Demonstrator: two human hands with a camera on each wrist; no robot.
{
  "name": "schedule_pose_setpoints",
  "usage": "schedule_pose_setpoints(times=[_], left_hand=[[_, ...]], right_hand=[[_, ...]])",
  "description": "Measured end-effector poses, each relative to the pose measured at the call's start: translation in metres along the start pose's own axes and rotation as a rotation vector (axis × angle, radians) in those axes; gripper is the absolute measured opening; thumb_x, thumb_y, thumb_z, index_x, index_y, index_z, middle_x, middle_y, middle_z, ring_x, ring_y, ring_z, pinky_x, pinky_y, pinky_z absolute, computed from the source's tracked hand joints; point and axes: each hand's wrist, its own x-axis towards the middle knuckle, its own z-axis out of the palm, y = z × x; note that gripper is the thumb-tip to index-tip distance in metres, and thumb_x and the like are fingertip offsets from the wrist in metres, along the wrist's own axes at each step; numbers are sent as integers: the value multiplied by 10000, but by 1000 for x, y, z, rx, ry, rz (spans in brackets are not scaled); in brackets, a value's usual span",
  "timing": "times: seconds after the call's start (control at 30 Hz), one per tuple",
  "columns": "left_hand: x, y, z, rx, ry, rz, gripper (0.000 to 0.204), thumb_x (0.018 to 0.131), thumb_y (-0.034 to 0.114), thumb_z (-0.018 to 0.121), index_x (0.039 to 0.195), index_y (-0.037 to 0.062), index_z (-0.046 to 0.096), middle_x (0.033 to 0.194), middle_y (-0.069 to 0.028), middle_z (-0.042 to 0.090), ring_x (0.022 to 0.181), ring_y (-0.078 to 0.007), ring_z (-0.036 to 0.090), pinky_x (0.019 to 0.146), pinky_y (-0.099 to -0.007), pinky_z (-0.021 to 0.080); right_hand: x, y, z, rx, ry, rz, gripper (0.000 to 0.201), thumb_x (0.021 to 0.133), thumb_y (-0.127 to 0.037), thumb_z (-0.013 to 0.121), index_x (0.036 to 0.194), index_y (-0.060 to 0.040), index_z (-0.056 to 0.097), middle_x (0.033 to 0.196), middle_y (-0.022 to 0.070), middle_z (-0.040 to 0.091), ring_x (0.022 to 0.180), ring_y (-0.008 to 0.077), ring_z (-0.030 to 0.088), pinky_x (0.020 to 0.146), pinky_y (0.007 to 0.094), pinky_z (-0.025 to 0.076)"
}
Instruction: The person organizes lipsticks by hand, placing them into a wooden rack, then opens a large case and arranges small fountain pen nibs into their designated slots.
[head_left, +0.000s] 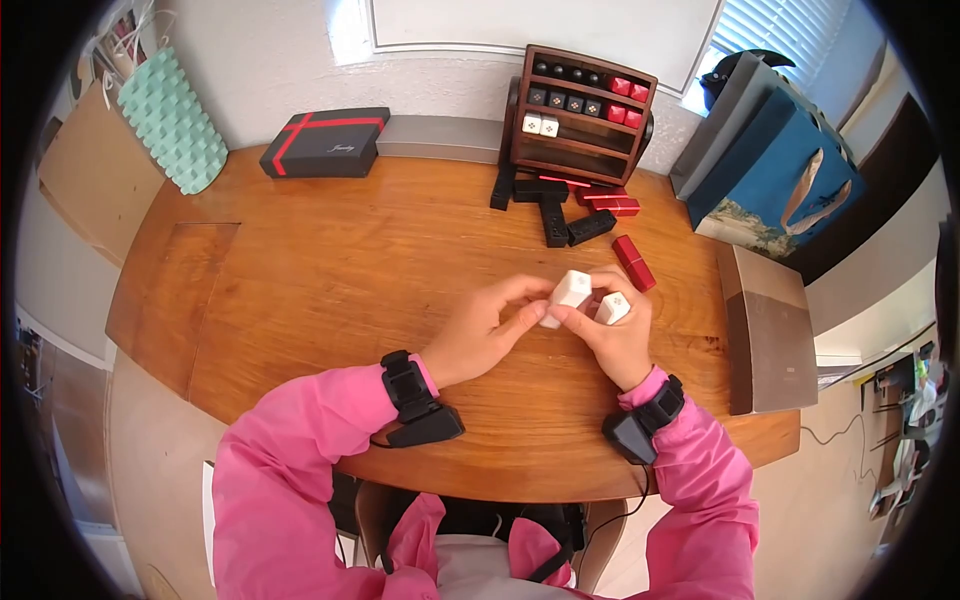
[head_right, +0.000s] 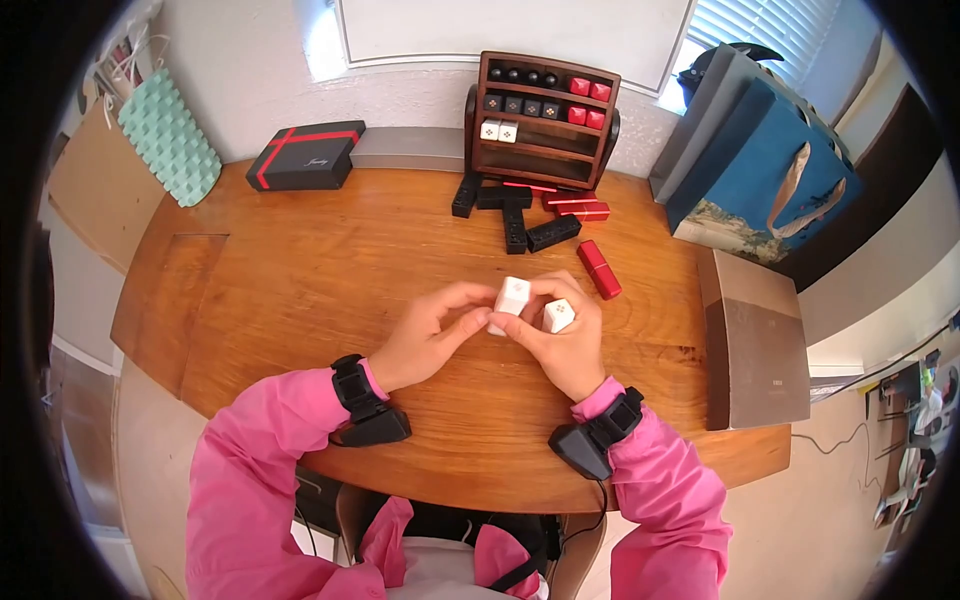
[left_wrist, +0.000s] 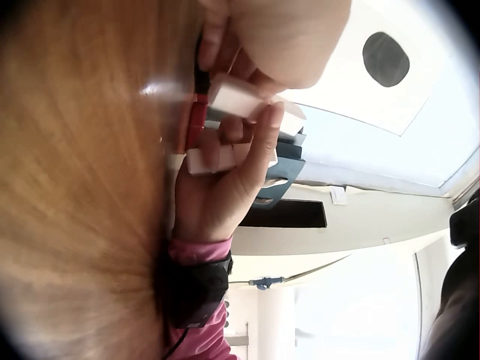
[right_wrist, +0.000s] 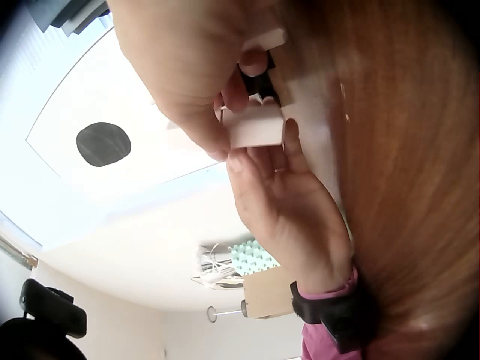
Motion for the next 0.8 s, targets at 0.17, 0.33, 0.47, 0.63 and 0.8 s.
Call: schedule_pose_setpoints(times=[0.17, 0.33, 0.47, 0.63, 0.8], left_hand=[[1, -2, 1, 33, -24, -39, 251, 981, 136, 643, 1209, 31, 648, 1136, -118, 688, 1006, -223, 662, 871, -338, 519], [3, 15, -2, 81, -27, 79, 298, 938, 150, 721, 1201, 36, 642, 1173, -80, 605, 1096, -182, 606, 889, -304, 508], [2, 3, -2, 5, 26, 61, 327, 915, 144, 750, 1203, 39, 636, 1139, -80, 606, 1044, -171, 619, 838, -291, 521], [3, 2, 0, -78, 41, -1, 298, 893, 82, 753, 1164, 37, 638, 1113, -64, 615, 947, -136, 634, 718, -253, 517], [3, -3, -2, -60, 33, -48, 281, 897, 95, 755, 1145, 38, 636, 1082, -52, 627, 957, -128, 634, 754, -252, 511]], right_hand=[[-1, -10, 7, -164, -39, -145, 283, 791, -54, 849, 1033, -15, 708, 998, 65, 663, 893, 175, 609, 724, 295, 505], [0, -7, 3, -345, -94, -198, 304, 779, -74, 851, 1044, -27, 710, 954, 87, 673, 846, 203, 630, 707, 319, 508], [-2, -16, 7, -390, -110, -104, 304, 753, -86, 862, 1008, -25, 708, 913, 97, 676, 795, 221, 645, 674, 333, 505], [-3, -8, 5, -384, -112, -39, 280, 747, -100, 867, 960, -24, 700, 872, 89, 673, 751, 214, 642, 651, 333, 499], [-3, -10, 6, -403, -122, -42, 285, 744, -121, 875, 945, -25, 698, 854, 91, 676, 733, 211, 641, 642, 330, 494]])
